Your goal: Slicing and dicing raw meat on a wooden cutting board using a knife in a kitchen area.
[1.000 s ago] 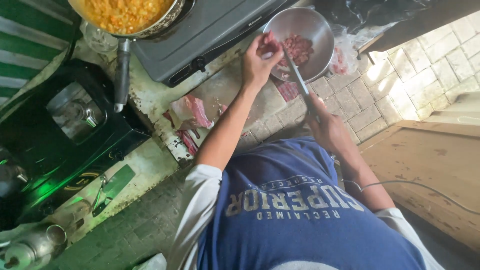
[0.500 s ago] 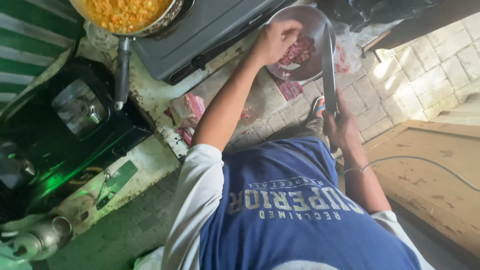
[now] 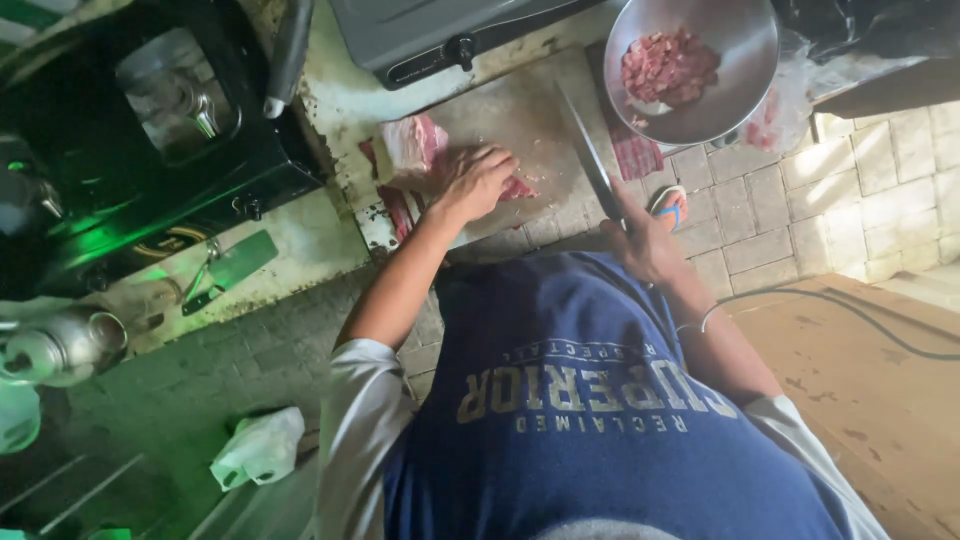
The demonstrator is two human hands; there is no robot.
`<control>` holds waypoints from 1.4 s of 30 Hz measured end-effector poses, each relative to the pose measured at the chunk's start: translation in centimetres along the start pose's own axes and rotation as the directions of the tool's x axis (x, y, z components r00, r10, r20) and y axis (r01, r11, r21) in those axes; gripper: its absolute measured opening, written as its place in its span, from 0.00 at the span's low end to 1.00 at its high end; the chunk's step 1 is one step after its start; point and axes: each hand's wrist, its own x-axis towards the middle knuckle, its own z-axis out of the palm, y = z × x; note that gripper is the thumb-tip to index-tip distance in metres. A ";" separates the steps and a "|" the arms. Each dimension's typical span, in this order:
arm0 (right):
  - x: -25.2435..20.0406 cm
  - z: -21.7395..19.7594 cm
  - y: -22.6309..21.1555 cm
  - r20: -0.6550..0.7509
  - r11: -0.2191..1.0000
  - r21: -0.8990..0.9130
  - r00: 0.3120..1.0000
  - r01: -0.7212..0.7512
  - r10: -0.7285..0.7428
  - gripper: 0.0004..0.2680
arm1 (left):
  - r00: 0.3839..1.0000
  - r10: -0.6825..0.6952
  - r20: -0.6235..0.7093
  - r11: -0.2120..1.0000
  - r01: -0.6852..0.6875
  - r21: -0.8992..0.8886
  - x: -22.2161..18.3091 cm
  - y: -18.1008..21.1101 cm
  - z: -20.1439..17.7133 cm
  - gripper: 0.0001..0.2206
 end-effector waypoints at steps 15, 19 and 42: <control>0.4 1.5 2.5 0.053 0.994 0.030 0.993 0.105 -0.107 0.26 | 0.860 -0.418 0.293 0.888 0.455 -0.069 -0.1 -0.9 2.4 0.15; -0.6 0.6 0.9 0.016 0.990 0.083 0.993 0.114 -0.116 0.25 | 0.806 -0.507 0.305 0.818 0.562 -0.125 -0.1 -0.9 1.6 0.14; -2.1 -0.8 -1.7 -0.026 0.994 0.093 0.998 0.055 -0.052 0.24 | 0.845 -0.531 0.066 0.726 0.494 -0.479 7.0 -3.5 9.8 0.07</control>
